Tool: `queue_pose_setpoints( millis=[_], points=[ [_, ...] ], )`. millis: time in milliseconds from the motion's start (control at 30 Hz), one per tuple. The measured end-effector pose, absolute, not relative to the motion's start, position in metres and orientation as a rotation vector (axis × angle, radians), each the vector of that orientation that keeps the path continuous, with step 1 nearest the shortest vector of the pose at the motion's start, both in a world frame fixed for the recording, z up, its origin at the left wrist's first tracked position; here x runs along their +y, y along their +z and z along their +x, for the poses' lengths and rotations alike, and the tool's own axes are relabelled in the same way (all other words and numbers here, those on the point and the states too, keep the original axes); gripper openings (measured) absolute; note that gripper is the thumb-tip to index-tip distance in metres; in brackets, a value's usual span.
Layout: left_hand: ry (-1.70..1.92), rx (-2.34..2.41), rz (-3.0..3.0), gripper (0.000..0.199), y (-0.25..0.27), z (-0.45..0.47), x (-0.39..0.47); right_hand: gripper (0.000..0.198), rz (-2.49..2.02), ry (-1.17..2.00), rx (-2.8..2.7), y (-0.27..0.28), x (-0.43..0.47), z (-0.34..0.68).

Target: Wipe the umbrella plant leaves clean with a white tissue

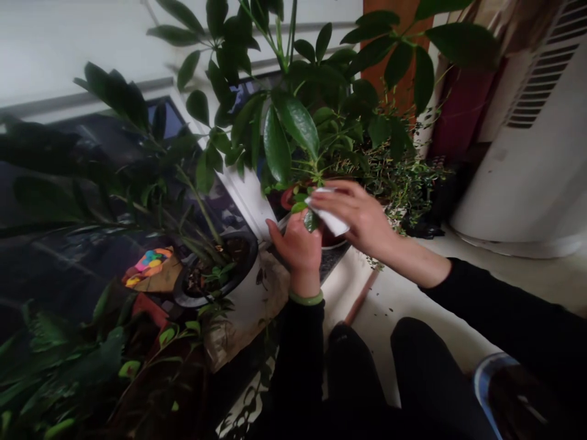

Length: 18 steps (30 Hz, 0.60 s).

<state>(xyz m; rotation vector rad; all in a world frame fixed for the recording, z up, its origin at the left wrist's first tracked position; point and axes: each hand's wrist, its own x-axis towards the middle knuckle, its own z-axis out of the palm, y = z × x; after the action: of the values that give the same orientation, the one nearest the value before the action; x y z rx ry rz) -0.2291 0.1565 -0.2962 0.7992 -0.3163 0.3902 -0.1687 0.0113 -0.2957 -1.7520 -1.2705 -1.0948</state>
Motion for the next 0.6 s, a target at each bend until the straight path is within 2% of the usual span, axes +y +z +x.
queue_pose_setpoints(
  millis=[100,433,600],
  points=[
    [0.388,-0.292,0.789,0.081,-0.295,-0.231,0.156,0.056,-1.771,-1.06,-1.305,-0.303,0.021,-0.162],
    [0.444,-0.378,0.759,0.087,-0.287,-0.239,0.158,0.057,-1.81,-1.175,-0.815,-0.306,-0.035,-0.128],
    [0.502,-0.298,0.718,0.082,-0.281,-0.243,0.163,0.066,-1.94,-1.086,-0.955,-0.325,-0.01,-0.12]
  ],
)
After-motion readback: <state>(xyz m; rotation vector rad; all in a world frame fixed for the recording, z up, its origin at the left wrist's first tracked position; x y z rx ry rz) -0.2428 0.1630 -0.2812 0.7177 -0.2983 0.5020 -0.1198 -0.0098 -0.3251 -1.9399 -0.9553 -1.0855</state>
